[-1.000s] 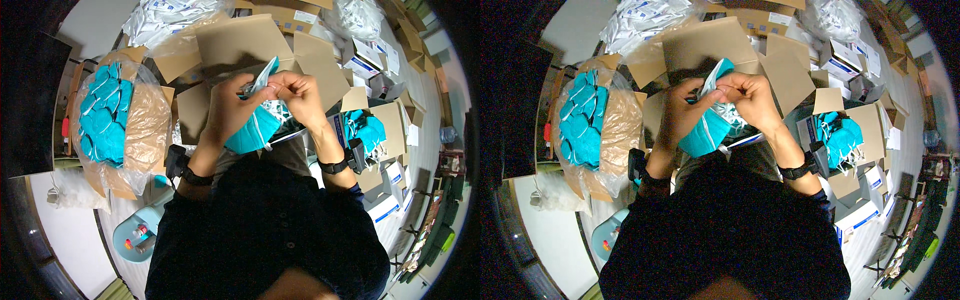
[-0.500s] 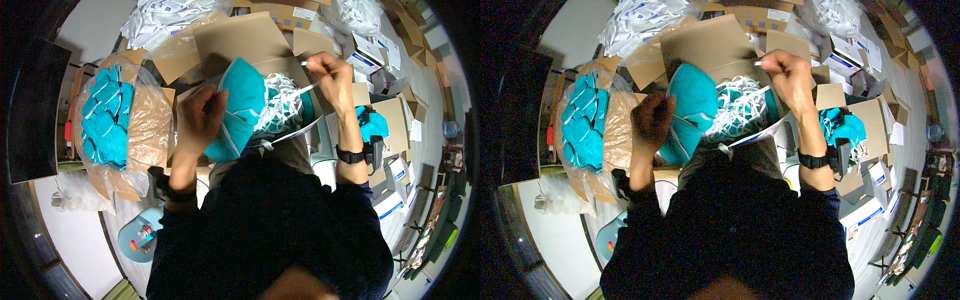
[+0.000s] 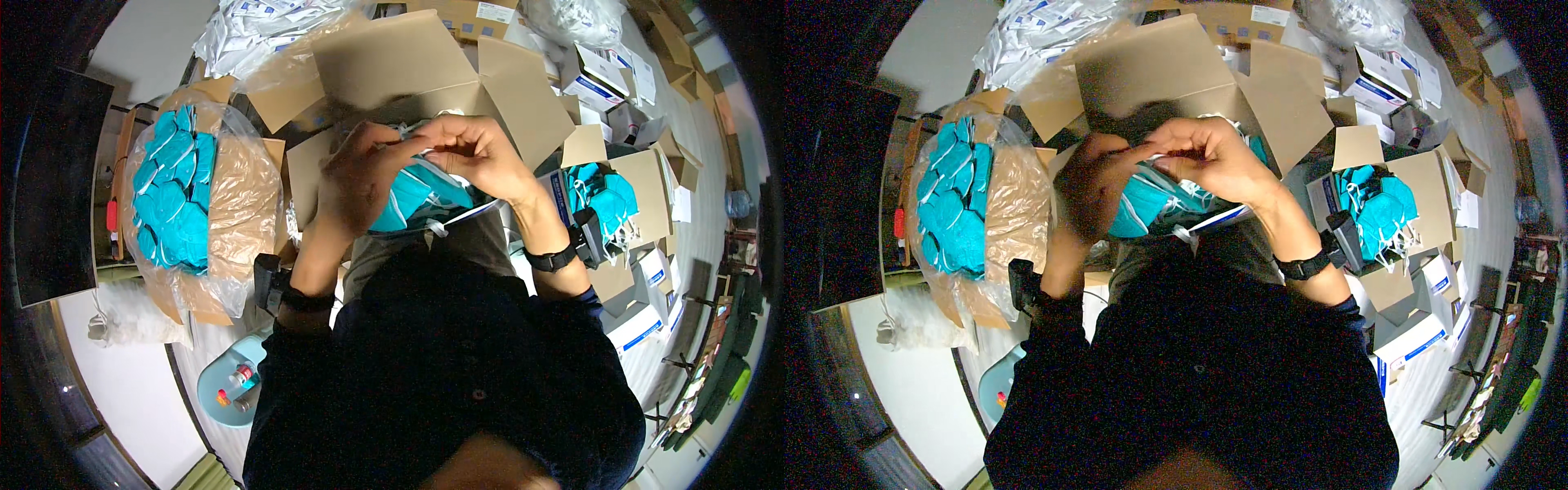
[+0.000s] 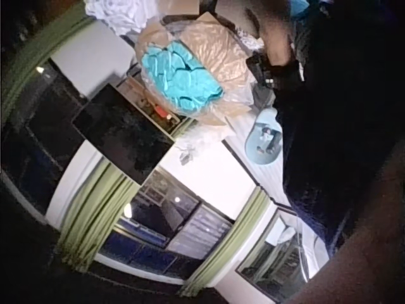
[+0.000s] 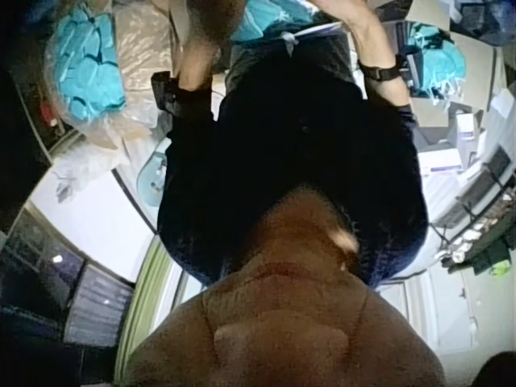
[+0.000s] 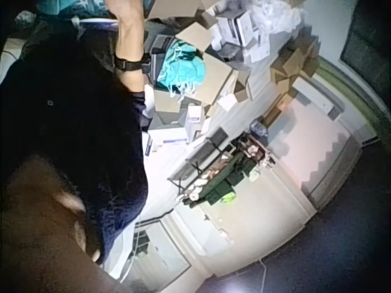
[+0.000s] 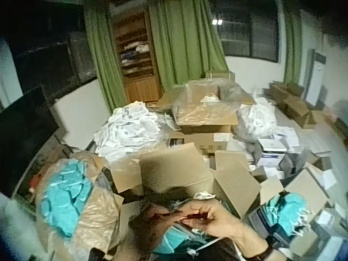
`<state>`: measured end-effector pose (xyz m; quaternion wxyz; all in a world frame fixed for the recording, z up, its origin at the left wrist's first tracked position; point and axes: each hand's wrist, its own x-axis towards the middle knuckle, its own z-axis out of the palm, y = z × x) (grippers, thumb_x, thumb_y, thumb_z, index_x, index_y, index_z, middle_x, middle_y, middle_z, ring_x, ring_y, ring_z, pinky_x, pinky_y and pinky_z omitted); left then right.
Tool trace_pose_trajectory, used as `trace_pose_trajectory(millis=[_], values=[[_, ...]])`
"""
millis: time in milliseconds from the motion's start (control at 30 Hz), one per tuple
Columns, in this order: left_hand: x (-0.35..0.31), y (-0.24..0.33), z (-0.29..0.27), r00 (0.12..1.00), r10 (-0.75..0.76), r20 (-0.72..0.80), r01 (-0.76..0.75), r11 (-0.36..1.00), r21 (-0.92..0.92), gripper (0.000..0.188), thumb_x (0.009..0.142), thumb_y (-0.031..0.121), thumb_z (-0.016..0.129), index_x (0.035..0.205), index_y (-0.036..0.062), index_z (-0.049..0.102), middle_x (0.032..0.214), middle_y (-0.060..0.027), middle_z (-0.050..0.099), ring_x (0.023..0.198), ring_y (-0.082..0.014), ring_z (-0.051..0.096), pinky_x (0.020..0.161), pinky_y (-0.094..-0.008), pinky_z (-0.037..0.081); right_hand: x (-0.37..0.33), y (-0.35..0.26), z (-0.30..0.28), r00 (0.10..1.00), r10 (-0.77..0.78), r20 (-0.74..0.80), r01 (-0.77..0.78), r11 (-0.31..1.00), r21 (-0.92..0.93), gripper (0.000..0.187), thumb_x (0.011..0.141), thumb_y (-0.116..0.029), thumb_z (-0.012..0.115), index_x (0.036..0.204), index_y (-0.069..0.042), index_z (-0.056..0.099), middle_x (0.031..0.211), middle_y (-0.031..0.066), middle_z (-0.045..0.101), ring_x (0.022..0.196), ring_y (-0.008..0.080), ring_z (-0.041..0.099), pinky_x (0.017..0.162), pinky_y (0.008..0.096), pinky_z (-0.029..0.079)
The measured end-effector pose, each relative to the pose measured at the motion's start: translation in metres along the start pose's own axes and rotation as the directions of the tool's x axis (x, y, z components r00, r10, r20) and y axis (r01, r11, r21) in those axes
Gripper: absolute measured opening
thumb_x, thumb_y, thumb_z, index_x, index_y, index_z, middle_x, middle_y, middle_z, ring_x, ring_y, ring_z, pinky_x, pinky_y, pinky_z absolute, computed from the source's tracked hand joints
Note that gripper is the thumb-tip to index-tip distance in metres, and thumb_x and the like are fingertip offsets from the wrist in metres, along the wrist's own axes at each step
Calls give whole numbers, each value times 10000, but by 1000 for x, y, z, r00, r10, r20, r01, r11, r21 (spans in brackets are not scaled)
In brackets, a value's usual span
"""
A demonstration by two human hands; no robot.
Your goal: The person is seen picking up teal-colored protective face masks and placing them into a cardboard box.
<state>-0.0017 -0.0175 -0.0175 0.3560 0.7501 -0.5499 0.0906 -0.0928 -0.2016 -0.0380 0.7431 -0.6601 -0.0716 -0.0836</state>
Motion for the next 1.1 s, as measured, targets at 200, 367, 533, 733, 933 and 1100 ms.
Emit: trace_pose_trajectory(millis=[200, 367, 533, 733, 933, 1100], values=[[-11, -9, -2, 970, -102, -220, 103, 995, -11, 92, 817, 56, 648, 909, 64, 653, 890, -111, 659, 795, -278, 636, 732, -338, 512, -12, -14, -12, 974, -76, -215, -23, 905, -424, 37, 799, 48, 674, 807, 13, 667, 764, 54, 651, 739, 109, 576, 666, 248, 447], [-29, -41, -41, 788, -416, -454, 333, 908, -254, 39, 875, 3, 627, 911, 18, 637, 820, -26, 632, 768, -101, 570, 697, -238, 460, -29, -30, -48, 920, -106, -378, -75, 898, -434, 37, 837, -40, 686, 833, -4, 677, 744, 40, 645, 708, 93, 565, 654, 242, 448], [-12, -23, -25, 762, -437, -479, 363, 900, -242, 71, 892, 54, 652, 926, 6, 613, 728, 8, 579, 683, -54, 507, 619, -198, 403, -7, -33, -4, 956, -38, -292, -103, 886, -453, 270, 855, -105, 701, 1093, 1, 633, 923, 74, 673, 569, 90, 563, 506, 229, 447], [0, -3, -1, 753, -473, -457, 358, 878, -317, 130, 884, 124, 672, 920, 22, 599, 689, -18, 587, 636, -67, 507, 581, -235, 419, 0, -13, 41, 938, 100, -333, -67, 992, 109, 378, 834, -23, 707, 1176, 33, 554, 953, 80, 672, 603, 71, 572, 481, 205, 448], [-5, 16, 3, 822, -531, -207, 454, 830, -324, 203, 840, 167, 719, 947, 12, 645, 771, -69, 647, 674, -94, 552, 636, -252, 455, 4, 8, 29, 920, 180, -348, -86, 960, 268, 322, 846, -59, 705, 1136, -10, 573, 843, 12, 654, 603, 69, 549, 555, 207, 452], [-4, 21, 2, 785, -579, -221, 477, 793, -379, 211, 841, 179, 721, 948, 9, 658, 795, -71, 673, 709, -116, 576, 671, -279, 473, -6, 9, 34, 965, 248, -89, -142, 773, 618, 524, 855, -102, 696, 1324, -31, 475, 1177, 100, 626, 1025, 179, 630, 881, 268, 518]])
